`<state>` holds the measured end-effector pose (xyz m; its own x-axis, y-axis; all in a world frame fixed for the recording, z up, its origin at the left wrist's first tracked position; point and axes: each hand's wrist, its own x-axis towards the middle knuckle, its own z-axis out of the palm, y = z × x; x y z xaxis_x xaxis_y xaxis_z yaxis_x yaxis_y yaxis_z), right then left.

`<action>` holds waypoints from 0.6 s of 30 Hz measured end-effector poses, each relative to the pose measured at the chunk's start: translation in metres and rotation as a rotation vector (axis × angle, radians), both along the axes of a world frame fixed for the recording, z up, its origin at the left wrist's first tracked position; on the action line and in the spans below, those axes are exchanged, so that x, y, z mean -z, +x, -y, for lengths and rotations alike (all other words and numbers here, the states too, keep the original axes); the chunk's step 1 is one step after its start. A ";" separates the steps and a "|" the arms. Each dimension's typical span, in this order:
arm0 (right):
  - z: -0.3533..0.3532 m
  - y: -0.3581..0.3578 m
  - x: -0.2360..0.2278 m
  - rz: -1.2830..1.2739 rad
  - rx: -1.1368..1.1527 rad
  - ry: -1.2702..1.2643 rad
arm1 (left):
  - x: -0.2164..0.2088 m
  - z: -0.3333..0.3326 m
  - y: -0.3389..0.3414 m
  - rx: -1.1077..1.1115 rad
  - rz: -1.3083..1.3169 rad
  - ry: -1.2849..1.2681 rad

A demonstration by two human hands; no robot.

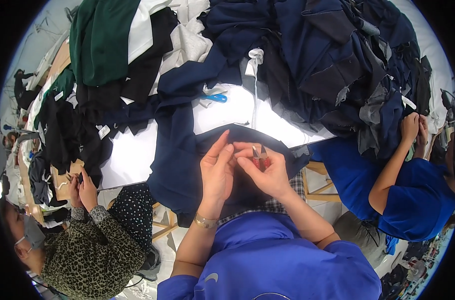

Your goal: Trimming excess threads and small fabric pieces from blue garment components using a pair of snips.

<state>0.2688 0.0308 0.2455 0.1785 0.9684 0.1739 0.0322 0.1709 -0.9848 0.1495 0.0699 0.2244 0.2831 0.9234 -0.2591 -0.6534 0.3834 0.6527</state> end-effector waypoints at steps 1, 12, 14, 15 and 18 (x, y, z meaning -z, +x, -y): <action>0.003 0.000 0.002 -0.086 -0.054 -0.072 | -0.002 0.000 0.000 -0.001 0.001 0.000; 0.008 0.016 -0.035 -0.317 -0.358 -0.448 | -0.005 -0.007 -0.014 0.121 0.010 0.024; 0.003 0.020 -0.033 -0.304 -0.274 -0.388 | -0.012 -0.005 -0.012 0.061 -0.061 0.027; 0.000 0.021 -0.032 -0.250 -0.236 -0.367 | -0.016 -0.004 -0.012 0.061 -0.061 0.027; -0.005 0.024 -0.037 -0.081 -0.218 -0.355 | -0.021 -0.002 -0.011 0.039 -0.113 0.095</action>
<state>0.2926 0.0356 0.2826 -0.0378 0.9822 -0.1839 -0.0470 -0.1856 -0.9815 0.1388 0.0716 0.2451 0.2931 0.9342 -0.2032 -0.5595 0.3399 0.7560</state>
